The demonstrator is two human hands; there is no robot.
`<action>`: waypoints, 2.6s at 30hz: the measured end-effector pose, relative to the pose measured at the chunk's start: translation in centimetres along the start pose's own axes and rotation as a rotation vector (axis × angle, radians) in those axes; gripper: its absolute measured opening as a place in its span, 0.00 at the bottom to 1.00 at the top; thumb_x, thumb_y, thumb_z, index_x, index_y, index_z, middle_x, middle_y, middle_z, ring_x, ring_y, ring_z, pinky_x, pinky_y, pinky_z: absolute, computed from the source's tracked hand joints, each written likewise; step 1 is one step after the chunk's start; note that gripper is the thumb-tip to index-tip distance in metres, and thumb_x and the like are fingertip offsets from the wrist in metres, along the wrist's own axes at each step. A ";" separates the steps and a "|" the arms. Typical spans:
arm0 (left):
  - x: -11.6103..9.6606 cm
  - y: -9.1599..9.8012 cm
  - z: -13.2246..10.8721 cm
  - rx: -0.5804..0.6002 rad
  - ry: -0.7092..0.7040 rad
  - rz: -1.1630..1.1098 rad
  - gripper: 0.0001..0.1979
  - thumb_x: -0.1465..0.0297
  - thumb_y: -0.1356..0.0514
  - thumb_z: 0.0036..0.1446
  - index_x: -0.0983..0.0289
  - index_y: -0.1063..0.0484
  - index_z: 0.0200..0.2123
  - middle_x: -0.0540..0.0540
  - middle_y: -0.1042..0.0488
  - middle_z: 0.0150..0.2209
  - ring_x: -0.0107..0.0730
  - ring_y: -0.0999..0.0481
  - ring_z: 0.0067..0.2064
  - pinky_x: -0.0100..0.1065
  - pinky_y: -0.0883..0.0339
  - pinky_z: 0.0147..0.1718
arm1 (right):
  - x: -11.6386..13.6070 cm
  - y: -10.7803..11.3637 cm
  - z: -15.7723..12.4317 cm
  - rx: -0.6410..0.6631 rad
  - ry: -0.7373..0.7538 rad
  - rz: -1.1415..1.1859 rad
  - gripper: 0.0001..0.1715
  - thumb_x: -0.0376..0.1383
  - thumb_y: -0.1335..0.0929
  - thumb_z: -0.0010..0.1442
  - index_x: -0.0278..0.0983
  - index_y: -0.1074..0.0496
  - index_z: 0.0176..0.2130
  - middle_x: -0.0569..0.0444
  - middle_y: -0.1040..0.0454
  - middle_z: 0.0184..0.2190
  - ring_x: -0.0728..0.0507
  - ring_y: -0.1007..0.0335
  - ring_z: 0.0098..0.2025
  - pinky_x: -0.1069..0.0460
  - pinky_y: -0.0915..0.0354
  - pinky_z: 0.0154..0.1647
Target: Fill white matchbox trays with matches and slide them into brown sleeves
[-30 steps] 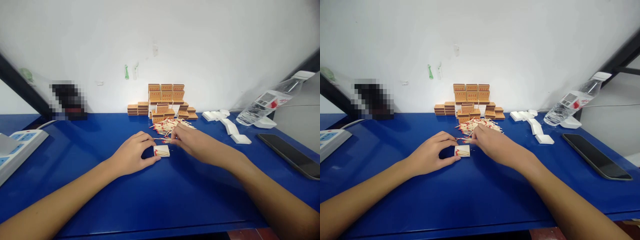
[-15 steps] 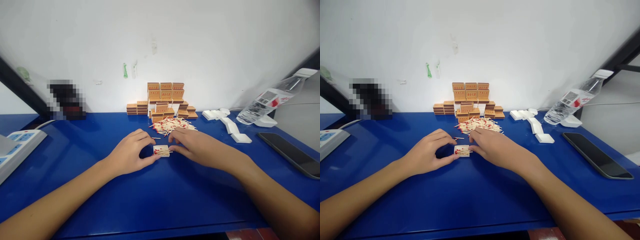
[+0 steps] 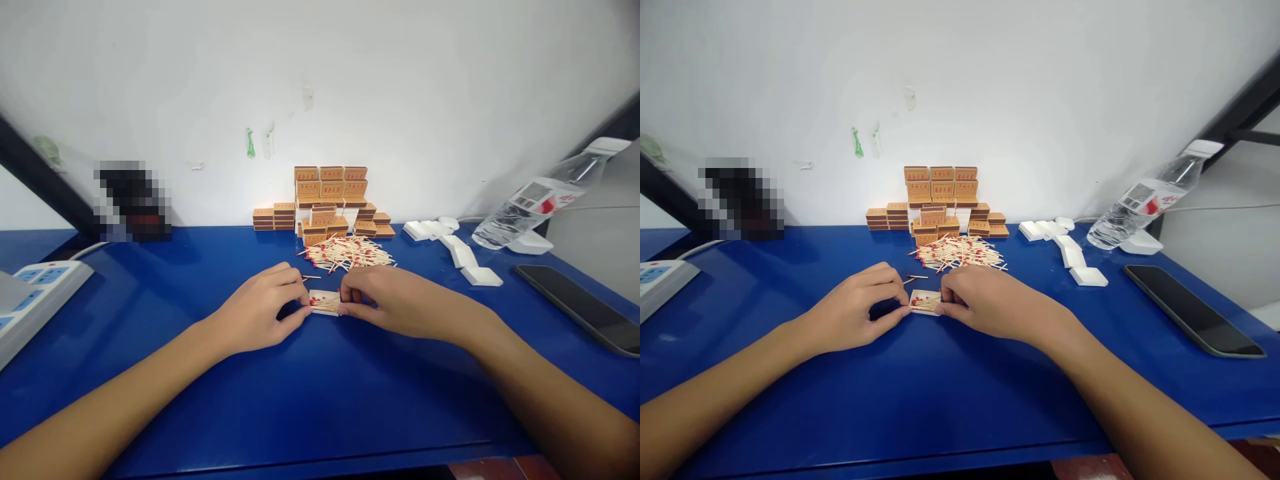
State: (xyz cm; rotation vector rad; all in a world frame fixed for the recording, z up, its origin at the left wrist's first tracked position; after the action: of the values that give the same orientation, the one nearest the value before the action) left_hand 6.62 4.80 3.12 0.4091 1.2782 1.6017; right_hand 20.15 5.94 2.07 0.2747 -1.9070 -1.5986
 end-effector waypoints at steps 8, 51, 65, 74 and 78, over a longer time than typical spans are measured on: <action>0.2 -0.1 0.0 -0.057 0.019 -0.031 0.07 0.69 0.40 0.71 0.62 0.21 0.43 0.57 0.23 0.42 0.40 0.26 0.45 0.43 0.28 0.46 | 0.4 0.1 0.1 -0.045 0.009 -0.008 0.10 0.42 0.29 0.68 0.39 0.24 0.36 0.54 0.20 0.33 0.46 0.31 0.31 0.50 0.42 0.32; -0.1 -1.1 0.1 -0.014 -0.009 -0.066 0.05 0.69 0.37 0.70 0.62 0.22 0.47 0.57 0.19 0.48 0.43 0.23 0.52 0.46 0.26 0.53 | 0.2 -0.1 0.3 -0.047 0.056 0.006 0.08 0.37 0.32 0.71 0.39 0.26 0.37 0.53 0.20 0.36 0.45 0.29 0.34 0.50 0.41 0.35; -0.1 -1.1 0.1 -0.019 0.026 -0.093 0.05 0.70 0.36 0.69 0.61 0.25 0.46 0.56 0.20 0.46 0.43 0.23 0.51 0.45 0.27 0.52 | 1.4 -0.4 0.7 -0.156 0.091 -0.019 0.08 0.38 0.31 0.71 0.38 0.27 0.38 0.53 0.21 0.36 0.45 0.30 0.35 0.51 0.43 0.36; -0.2 -0.8 -0.1 -0.045 0.022 -0.064 0.10 0.69 0.35 0.67 0.62 0.26 0.50 0.57 0.20 0.46 0.43 0.22 0.50 0.45 0.25 0.50 | 1.7 -0.7 0.8 -0.193 0.147 -0.029 0.06 0.33 0.33 0.72 0.37 0.27 0.39 0.52 0.22 0.37 0.45 0.28 0.36 0.50 0.39 0.37; -0.1 -0.8 -0.1 -0.054 0.020 -0.050 0.11 0.68 0.34 0.67 0.62 0.26 0.51 0.58 0.20 0.46 0.44 0.22 0.50 0.46 0.25 0.50 | 1.7 -0.7 0.9 -0.201 0.159 -0.041 0.07 0.32 0.33 0.71 0.37 0.26 0.39 0.51 0.22 0.38 0.44 0.28 0.37 0.50 0.38 0.38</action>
State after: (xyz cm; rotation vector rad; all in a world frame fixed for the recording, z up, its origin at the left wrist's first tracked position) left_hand 6.99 4.60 2.43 0.3259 1.2474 1.5985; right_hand 18.17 5.57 1.89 0.3455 -1.6177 -1.7268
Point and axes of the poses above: each hand's wrist, its own z-axis towards the middle knuckle, its own y-axis out of the back of the hand, x = y × z, the point moved 10 cm from there along z, towards the middle knuckle
